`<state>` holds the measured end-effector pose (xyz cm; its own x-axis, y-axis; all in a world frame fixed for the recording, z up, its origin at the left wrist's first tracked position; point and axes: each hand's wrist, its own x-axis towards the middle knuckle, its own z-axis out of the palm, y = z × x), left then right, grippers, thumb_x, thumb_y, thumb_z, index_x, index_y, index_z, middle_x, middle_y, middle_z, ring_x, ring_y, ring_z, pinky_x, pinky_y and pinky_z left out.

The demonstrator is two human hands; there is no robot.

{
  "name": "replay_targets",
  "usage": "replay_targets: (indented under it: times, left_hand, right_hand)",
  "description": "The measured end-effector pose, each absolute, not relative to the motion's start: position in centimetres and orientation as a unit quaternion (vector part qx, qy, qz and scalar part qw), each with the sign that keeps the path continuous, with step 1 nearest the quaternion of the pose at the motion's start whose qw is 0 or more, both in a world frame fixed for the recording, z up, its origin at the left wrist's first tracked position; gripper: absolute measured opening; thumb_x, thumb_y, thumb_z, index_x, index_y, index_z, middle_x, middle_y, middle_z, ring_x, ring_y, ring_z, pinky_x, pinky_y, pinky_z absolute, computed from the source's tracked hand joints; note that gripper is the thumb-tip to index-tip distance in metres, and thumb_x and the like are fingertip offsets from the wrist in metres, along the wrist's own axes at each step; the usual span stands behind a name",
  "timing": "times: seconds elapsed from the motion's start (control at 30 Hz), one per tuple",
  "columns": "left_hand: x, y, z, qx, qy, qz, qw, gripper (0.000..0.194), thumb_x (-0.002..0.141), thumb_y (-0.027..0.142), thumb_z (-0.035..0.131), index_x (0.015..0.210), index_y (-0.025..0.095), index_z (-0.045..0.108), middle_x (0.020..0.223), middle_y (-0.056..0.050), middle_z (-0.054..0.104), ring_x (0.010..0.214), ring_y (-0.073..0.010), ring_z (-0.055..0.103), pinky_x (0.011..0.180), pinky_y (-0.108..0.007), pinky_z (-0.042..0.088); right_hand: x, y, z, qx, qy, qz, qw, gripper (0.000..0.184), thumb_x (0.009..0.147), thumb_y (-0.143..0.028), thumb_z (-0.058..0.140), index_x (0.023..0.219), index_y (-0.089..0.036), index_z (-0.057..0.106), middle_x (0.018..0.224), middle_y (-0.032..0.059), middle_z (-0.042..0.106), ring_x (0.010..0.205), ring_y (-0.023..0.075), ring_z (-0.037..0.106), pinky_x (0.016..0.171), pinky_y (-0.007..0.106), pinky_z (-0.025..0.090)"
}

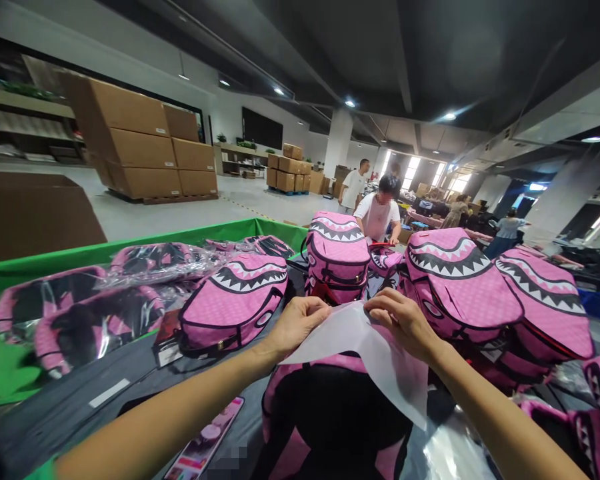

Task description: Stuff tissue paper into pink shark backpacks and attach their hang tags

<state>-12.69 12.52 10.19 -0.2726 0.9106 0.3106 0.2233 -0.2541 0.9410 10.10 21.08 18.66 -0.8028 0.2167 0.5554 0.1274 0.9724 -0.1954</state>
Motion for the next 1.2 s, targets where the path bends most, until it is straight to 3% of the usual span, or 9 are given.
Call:
replay_targets:
  times: [0.23, 0.4, 0.5, 0.6, 0.67, 0.77, 0.97, 1.1, 1.2]
  left_hand:
    - [-13.1, 11.5, 10.0, 0.553, 0.582, 0.55, 0.233, 0.028, 0.079, 0.042, 0.064, 0.081, 0.016, 0.074, 0.075, -0.003, 0.068, 0.07, -0.0168, 0.058, 0.066, -0.027, 0.04]
    - [-15.3, 10.3, 13.7, 0.613, 0.553, 0.534, 0.18, 0.028, 0.069, 0.035, 0.08, 0.091, 0.018, 0.074, 0.086, -0.003, 0.066, 0.076, -0.0171, 0.059, 0.069, -0.027, 0.045]
    - [-15.0, 8.7, 17.7, 0.669, 0.471, 0.566, 0.102, 0.014, 0.08, 0.028, 0.073, 0.09, 0.018, 0.071, 0.09, -0.003, 0.063, 0.083, -0.0159, 0.058, 0.077, -0.027, 0.046]
    - [-12.4, 7.7, 19.7, 0.753, 0.431, 0.484, 0.118, 0.01, 0.091, 0.024, 0.065, 0.083, 0.018, 0.066, 0.08, 0.0, 0.059, 0.072, -0.0126, 0.055, 0.071, -0.025, 0.044]
    - [-10.2, 7.5, 19.0, 0.782, 0.444, 0.425, 0.104, 0.009, 0.093, 0.022, 0.064, 0.085, 0.017, 0.065, 0.085, -0.001, 0.059, 0.077, -0.0142, 0.056, 0.076, -0.026, 0.045]
    - [-7.6, 7.4, 16.1, 0.754, 0.481, 0.443, 0.066, 0.005, 0.094, 0.022, 0.062, 0.094, 0.017, 0.062, 0.099, -0.005, 0.06, 0.096, -0.0202, 0.056, 0.09, -0.033, 0.046]
    - [-6.4, 5.8, 12.4, 0.66, 0.476, 0.558, 0.158, 0.015, 0.096, 0.033, 0.06, 0.103, 0.02, 0.058, 0.102, -0.004, 0.057, 0.096, -0.0181, 0.055, 0.091, -0.032, 0.048]
    - [-6.6, 3.7, 12.5, 0.677, 0.434, 0.552, 0.221, 0.032, 0.093, 0.041, 0.066, 0.118, 0.022, 0.059, 0.108, -0.004, 0.06, 0.1, -0.0184, 0.058, 0.094, -0.031, 0.048]
    - [-6.6, 1.6, 12.5, 0.71, 0.4, 0.523, 0.251, 0.038, 0.092, 0.042, 0.067, 0.125, 0.023, 0.061, 0.104, -0.004, 0.063, 0.094, -0.0166, 0.06, 0.091, -0.028, 0.049]
  right_hand:
    - [10.3, 20.7, 19.0, -0.139, -0.95, 0.138, 0.242, 0.04, 0.097, -0.056, 0.055, 0.1, -0.019, 0.07, 0.091, 0.0074, 0.07, 0.081, 0.017, 0.066, 0.074, 0.028, 0.054]
    - [10.8, 19.7, 18.9, -0.149, -0.948, 0.17, 0.224, 0.044, 0.095, -0.062, 0.055, 0.097, -0.02, 0.067, 0.089, 0.0061, 0.068, 0.079, 0.017, 0.064, 0.074, 0.028, 0.053]
    - [11.2, 18.9, 18.5, -0.138, -0.947, 0.172, 0.234, 0.045, 0.094, -0.063, 0.055, 0.099, -0.02, 0.067, 0.089, 0.0065, 0.067, 0.08, 0.0179, 0.064, 0.074, 0.029, 0.053]
    - [11.4, 18.3, 18.1, -0.136, -0.947, 0.169, 0.238, 0.042, 0.095, -0.061, 0.055, 0.099, -0.021, 0.066, 0.088, 0.0062, 0.067, 0.079, 0.0178, 0.064, 0.073, 0.028, 0.054]
    - [11.5, 18.1, 17.9, -0.131, -0.947, 0.163, 0.242, 0.039, 0.096, -0.059, 0.056, 0.1, -0.021, 0.066, 0.09, 0.0062, 0.067, 0.081, 0.0179, 0.065, 0.074, 0.028, 0.054]
    - [11.9, 17.6, 17.9, -0.122, -0.948, 0.151, 0.254, 0.035, 0.096, -0.055, 0.057, 0.103, -0.022, 0.066, 0.092, 0.0062, 0.067, 0.082, 0.0176, 0.066, 0.074, 0.027, 0.055]
    - [12.7, 16.1, 17.7, -0.108, -0.95, 0.147, 0.255, 0.039, 0.097, -0.057, 0.054, 0.105, -0.022, 0.067, 0.092, 0.0071, 0.068, 0.081, 0.0179, 0.067, 0.074, 0.028, 0.056]
    - [13.6, 14.0, 16.7, -0.1, -0.939, 0.177, 0.277, 0.04, 0.096, -0.059, 0.053, 0.107, -0.022, 0.067, 0.091, 0.0071, 0.068, 0.081, 0.0183, 0.067, 0.072, 0.027, 0.056]
    - [15.5, 11.9, 16.1, -0.133, -0.923, 0.221, 0.287, 0.045, 0.094, -0.061, 0.057, 0.119, -0.025, 0.065, 0.106, 0.0093, 0.069, 0.096, 0.0213, 0.068, 0.083, 0.03, 0.056]
